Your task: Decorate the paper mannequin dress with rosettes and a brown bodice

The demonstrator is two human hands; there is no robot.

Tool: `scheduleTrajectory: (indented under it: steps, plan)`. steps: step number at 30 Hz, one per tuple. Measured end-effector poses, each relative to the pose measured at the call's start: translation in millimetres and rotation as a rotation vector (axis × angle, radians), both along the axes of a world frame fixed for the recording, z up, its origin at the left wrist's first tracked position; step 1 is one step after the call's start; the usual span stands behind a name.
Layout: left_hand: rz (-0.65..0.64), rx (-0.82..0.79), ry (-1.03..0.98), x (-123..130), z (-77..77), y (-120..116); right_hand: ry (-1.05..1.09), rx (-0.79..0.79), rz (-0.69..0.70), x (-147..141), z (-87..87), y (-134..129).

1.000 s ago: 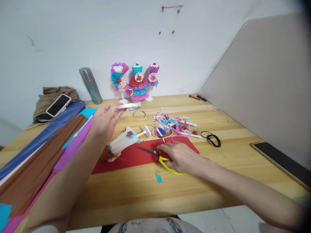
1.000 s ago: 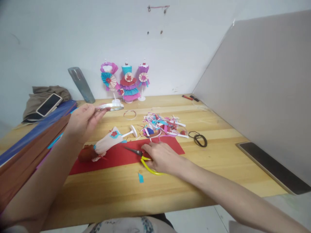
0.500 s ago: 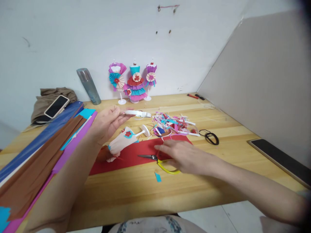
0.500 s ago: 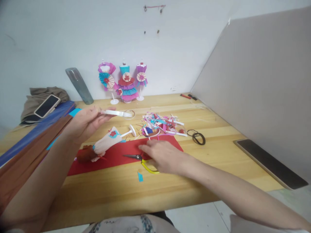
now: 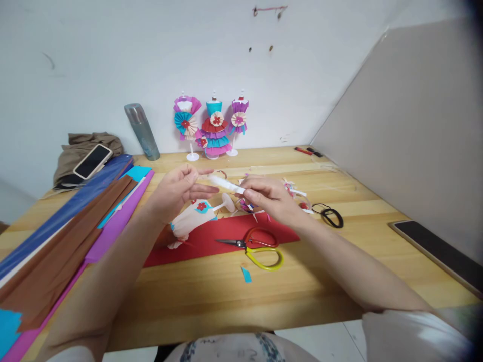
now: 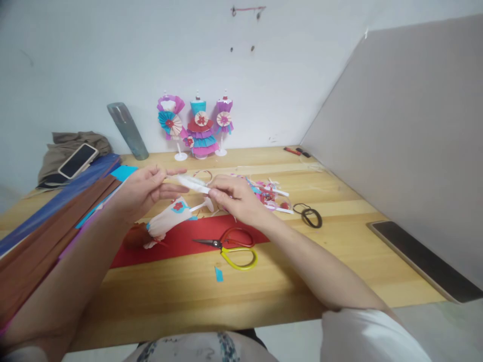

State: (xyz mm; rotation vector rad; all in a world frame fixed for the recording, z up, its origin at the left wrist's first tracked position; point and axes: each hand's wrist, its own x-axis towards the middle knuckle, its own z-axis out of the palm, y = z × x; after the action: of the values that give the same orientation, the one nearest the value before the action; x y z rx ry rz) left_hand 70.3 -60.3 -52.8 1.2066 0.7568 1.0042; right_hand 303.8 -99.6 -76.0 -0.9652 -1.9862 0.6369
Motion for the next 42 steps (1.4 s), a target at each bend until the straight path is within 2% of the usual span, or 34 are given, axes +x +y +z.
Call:
scheduleTrajectory:
  steps: [5, 8, 14, 23, 29, 33, 38, 42]
  plan:
    - [0.234, 0.181, 0.052, 0, -4.5, 3, 0.008, 0.051, -0.160, -2, -2.2, 2]
    - [0.321, 0.242, 0.080, -1, -5.4, 5, 0.012, 0.074, -0.226, -2, -3.9, 3]
    - [0.296, 0.215, 0.114, 0, -7.7, 9, 0.113, 0.006, -0.163, 0, -4.9, 6]
    - [0.211, 0.013, -0.003, 13, -17.8, 7, 0.458, -0.147, -0.033, -1, -23.5, 16]
    - [0.101, -0.117, -0.053, 20, -14.3, -2, 0.676, -0.232, 0.045, -10, -31.9, 19]
    - [0.092, -0.150, -0.111, 24, -14.4, -7, 0.810, -0.294, 0.084, -14, -37.2, 19]
    - [0.185, -0.090, -0.130, 17, -7.4, -6, 0.724, -0.430, 0.122, -15, -38.8, 21]
    - [0.319, 0.031, -0.093, -5, 12.6, 0, 0.532, -0.458, -0.046, -5, -32.9, 19]
